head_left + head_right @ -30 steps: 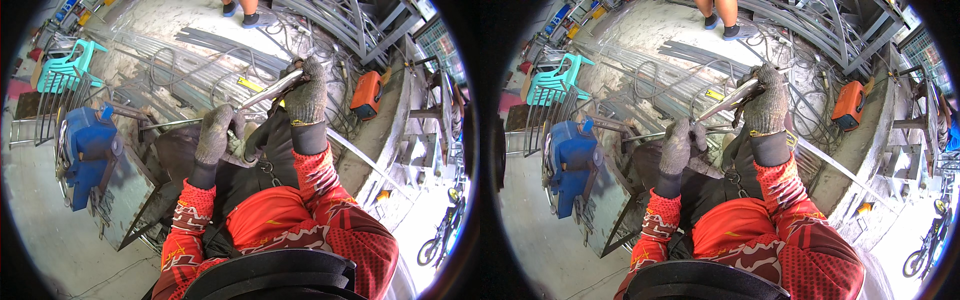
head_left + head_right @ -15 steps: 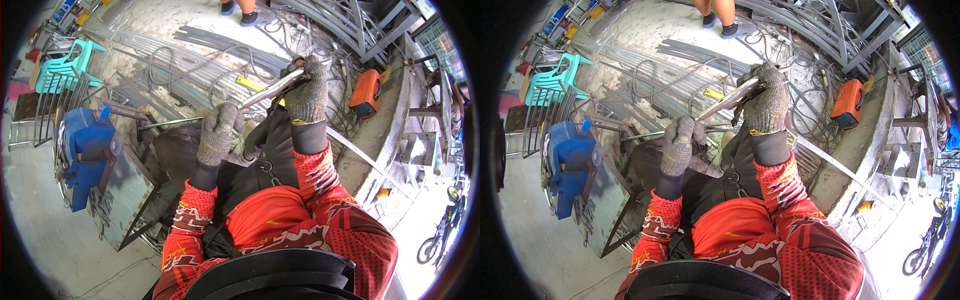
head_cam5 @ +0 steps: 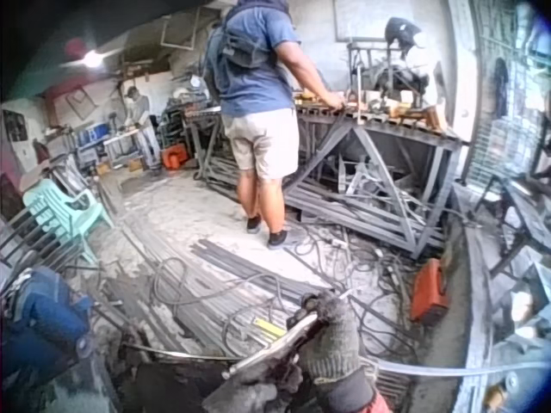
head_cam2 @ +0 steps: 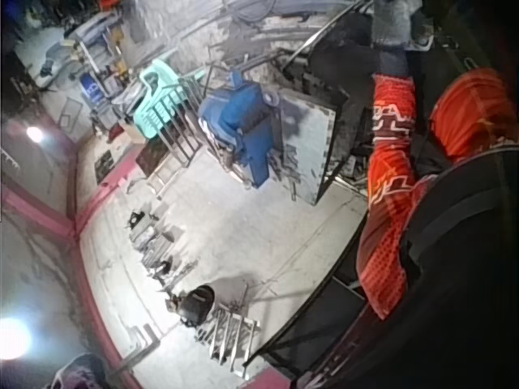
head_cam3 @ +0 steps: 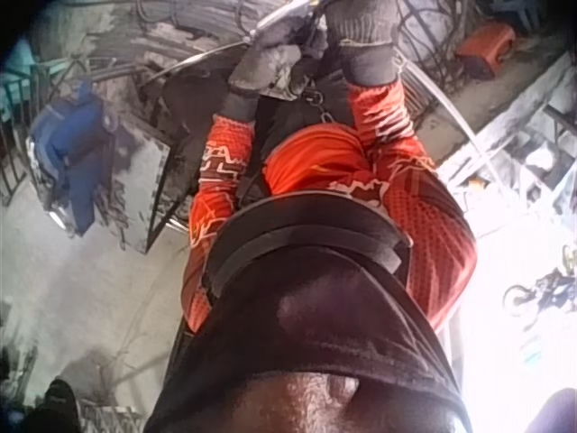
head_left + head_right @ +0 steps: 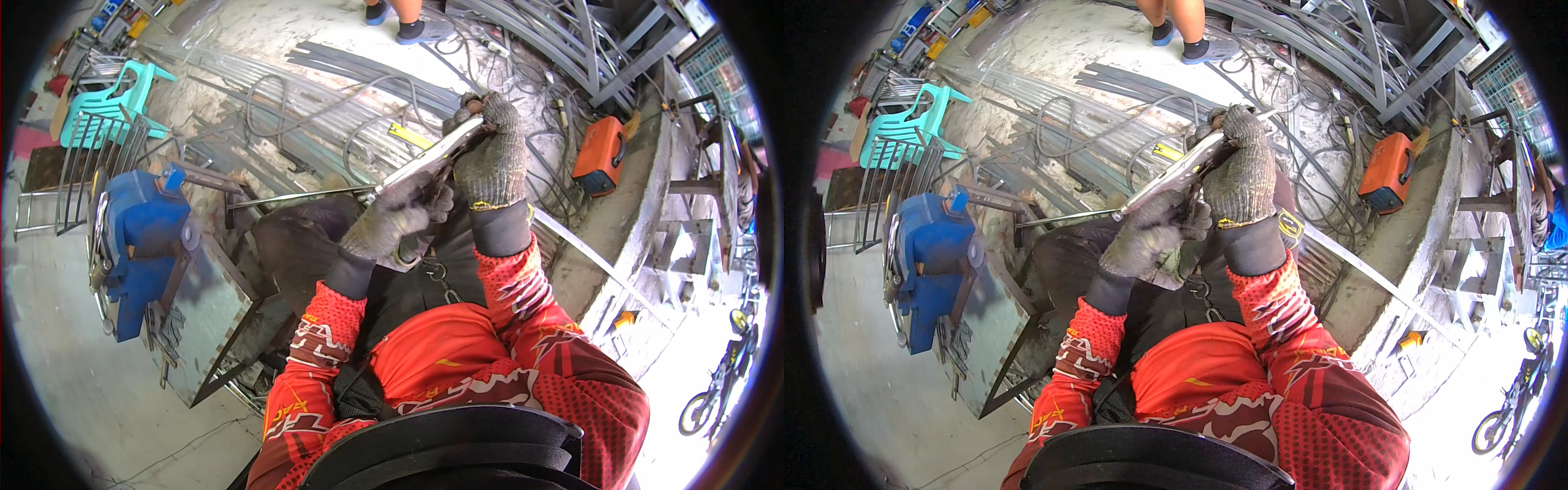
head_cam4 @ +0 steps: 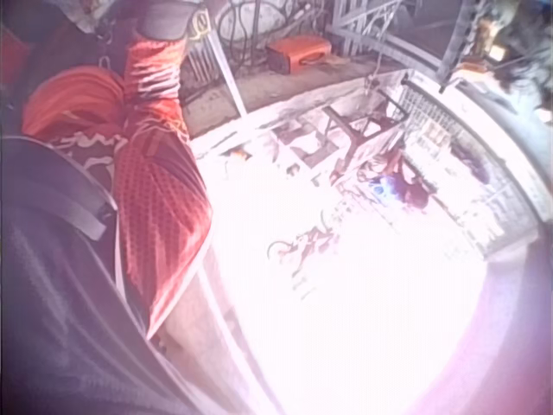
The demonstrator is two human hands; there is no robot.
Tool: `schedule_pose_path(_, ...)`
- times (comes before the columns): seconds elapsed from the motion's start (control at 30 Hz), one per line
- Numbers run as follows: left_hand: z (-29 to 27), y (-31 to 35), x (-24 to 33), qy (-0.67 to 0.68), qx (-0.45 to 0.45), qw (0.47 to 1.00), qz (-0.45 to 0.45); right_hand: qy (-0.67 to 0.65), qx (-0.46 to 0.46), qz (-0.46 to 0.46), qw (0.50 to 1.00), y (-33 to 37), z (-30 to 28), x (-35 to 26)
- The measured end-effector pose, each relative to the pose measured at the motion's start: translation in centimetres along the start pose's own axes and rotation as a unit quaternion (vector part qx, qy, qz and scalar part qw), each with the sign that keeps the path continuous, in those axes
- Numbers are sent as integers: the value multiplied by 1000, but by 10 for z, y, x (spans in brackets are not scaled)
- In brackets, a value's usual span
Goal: The person measures a metal strip using a tape measure and a square ruler, adjusts locking pliers by hand, and measures a metal tube with the tape measure.
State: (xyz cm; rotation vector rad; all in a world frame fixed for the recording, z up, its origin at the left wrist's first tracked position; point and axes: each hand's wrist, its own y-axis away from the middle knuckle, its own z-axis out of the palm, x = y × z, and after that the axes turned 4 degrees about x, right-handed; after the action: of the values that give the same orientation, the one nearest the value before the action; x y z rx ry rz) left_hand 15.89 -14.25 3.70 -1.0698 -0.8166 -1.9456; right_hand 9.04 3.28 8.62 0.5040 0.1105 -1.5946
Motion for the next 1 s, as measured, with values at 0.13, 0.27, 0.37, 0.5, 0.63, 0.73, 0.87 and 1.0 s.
schedule_pose_path(0.13, -14, 1, 5, 276, -3, 961, 22, 13, 20, -34, 999, -6, -6, -7)
schedule_pose_path(0.27, -16, 4, 11, 19, 183, 980, 75, 80, 9, -85, 993, -4, 2, -7)
schedule_pose_path(0.37, -30, 9, 9, -96, 210, 970, 71, 144, -31, -79, 986, 1, 8, -1)
schedule_pose_path(0.5, -32, 9, 4, -13, 213, 976, 43, 106, -51, -87, 989, 3, 10, 3)
schedule_pose_path(0.63, -37, 10, 1, -79, 210, 970, 89, 112, -42, -89, 989, 5, 10, 0)
schedule_pose_path(0.73, -39, 8, -7, 251, 171, 952, 34, 138, 0, -98, 986, 8, 15, 0)
schedule_pose_path(0.87, -19, 11, 1, 271, 143, 950, 65, 162, -13, -116, 980, 2, 6, 1)
schedule_pose_path(1.0, -46, 16, -18, 311, 97, 944, 62, 174, 1, -122, 977, 0, 5, 3)
